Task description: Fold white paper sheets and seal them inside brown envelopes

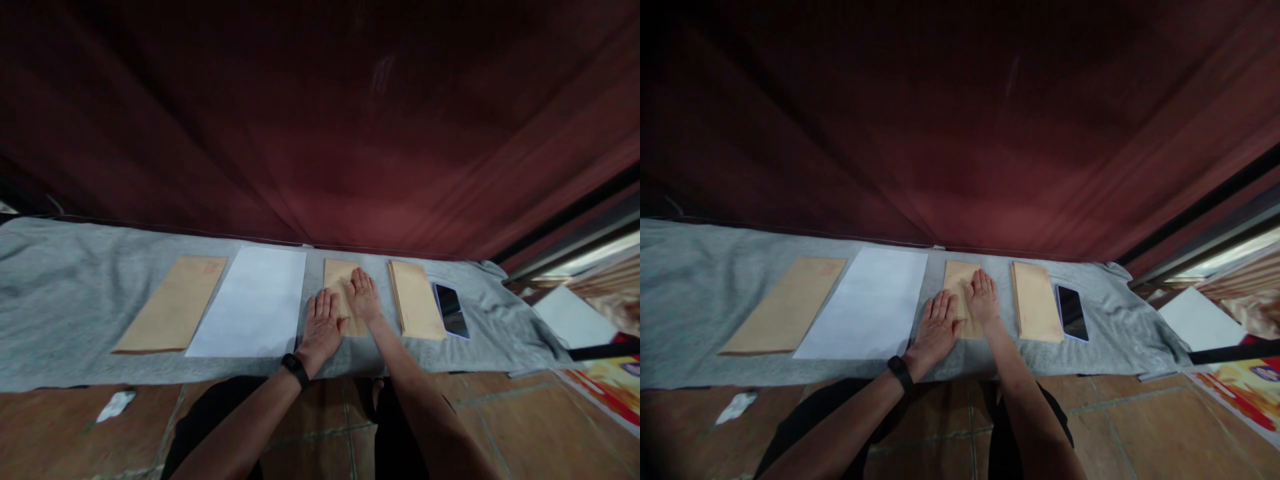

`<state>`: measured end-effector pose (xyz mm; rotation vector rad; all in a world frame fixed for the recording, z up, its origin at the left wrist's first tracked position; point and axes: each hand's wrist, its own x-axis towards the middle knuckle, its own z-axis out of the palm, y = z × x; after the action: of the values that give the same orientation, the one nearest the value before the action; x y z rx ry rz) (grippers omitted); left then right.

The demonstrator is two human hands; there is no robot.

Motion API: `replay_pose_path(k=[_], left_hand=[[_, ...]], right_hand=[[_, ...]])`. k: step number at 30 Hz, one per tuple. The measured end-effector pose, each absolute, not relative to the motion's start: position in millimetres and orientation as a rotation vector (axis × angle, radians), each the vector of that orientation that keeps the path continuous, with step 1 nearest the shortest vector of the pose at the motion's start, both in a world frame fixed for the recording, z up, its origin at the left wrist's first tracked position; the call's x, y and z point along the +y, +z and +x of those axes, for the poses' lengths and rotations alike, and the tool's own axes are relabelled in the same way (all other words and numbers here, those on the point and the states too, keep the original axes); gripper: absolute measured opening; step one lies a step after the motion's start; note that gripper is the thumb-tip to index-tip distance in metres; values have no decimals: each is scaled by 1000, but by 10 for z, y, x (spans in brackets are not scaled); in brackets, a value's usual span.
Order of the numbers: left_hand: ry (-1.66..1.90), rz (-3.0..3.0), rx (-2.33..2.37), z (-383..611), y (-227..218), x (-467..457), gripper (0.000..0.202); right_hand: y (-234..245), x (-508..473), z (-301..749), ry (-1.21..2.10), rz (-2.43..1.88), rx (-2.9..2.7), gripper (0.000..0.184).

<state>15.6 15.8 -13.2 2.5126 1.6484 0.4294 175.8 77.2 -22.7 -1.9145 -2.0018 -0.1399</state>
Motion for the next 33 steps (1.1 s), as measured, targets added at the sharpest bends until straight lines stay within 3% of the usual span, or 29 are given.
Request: replay_pose_path(k=[9,22,33], left_hand=[[389,2547,1631,158,-90,152,70],[370,2600,1682,147,-85,139,65],[335,2594,1644,125,-67,114,66]], right_hand=[[-54,781,1609,125,-1531,-2479,52],[29,1205,1587,21,-1782,-2399,52],[-15,532,1712,206,-1664,-2475,54]])
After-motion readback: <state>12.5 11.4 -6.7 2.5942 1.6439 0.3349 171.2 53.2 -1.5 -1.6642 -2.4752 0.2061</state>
